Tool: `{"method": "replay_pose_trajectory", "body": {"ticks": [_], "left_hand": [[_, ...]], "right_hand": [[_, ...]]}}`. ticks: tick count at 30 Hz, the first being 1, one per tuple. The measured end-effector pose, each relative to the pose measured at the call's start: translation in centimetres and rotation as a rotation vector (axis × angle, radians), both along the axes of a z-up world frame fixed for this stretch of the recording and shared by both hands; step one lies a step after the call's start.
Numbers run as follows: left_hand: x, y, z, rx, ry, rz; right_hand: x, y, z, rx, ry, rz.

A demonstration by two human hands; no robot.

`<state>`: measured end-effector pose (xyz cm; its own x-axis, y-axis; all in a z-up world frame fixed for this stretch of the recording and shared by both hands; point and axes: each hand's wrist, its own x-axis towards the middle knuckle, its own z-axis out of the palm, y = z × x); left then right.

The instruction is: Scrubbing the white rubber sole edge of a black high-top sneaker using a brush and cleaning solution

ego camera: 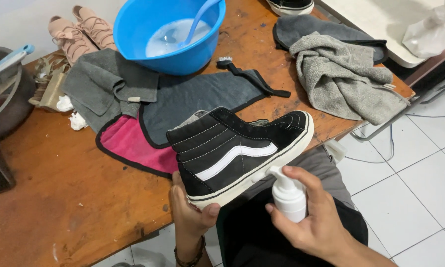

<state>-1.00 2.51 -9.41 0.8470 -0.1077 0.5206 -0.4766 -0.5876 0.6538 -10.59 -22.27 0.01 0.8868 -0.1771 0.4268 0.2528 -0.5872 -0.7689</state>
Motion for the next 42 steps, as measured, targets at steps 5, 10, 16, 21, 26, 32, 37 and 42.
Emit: {"method": "replay_pose_trajectory", "body": {"ticks": [5, 10, 16, 21, 26, 32, 37, 42], "left_hand": [[0.0, 0.0, -0.9, -0.014, 0.017, 0.037], [0.1, 0.0, -0.4, -0.006, 0.026, 0.031], [0.2, 0.4, -1.3, -0.007, 0.07, 0.049], [0.4, -1.0, 4.9, -0.116, 0.215, -0.039], [0.3, 0.6, 0.0, -0.016, 0.162, 0.053], [1.3, 1.2, -2.2, 0.009, -0.008, -0.005], [1.1, 0.5, 0.2, -0.004, 0.165, 0.04], [0.9, -0.3, 2.6, -0.061, 0.262, 0.029]], "right_hand": [[0.5, -2.7, 0.2, 0.164, 0.032, -0.134], [2.8, -7.1, 2.9, 0.41, -0.128, -0.24], [13.2, -11.4, 8.4, 0.265, -0.316, -0.029], [25.2, -11.3, 8.8, -0.121, -0.219, -0.06], [33.9, -11.1, 3.3, -0.389, -0.228, 0.01], [34.5, -10.4, 3.3, -0.227, -0.046, -0.057], [35.2, -11.6, 2.5, -0.26, -0.07, -0.123], [30.2, -8.4, 5.2, -0.263, -0.325, -0.126]]}}
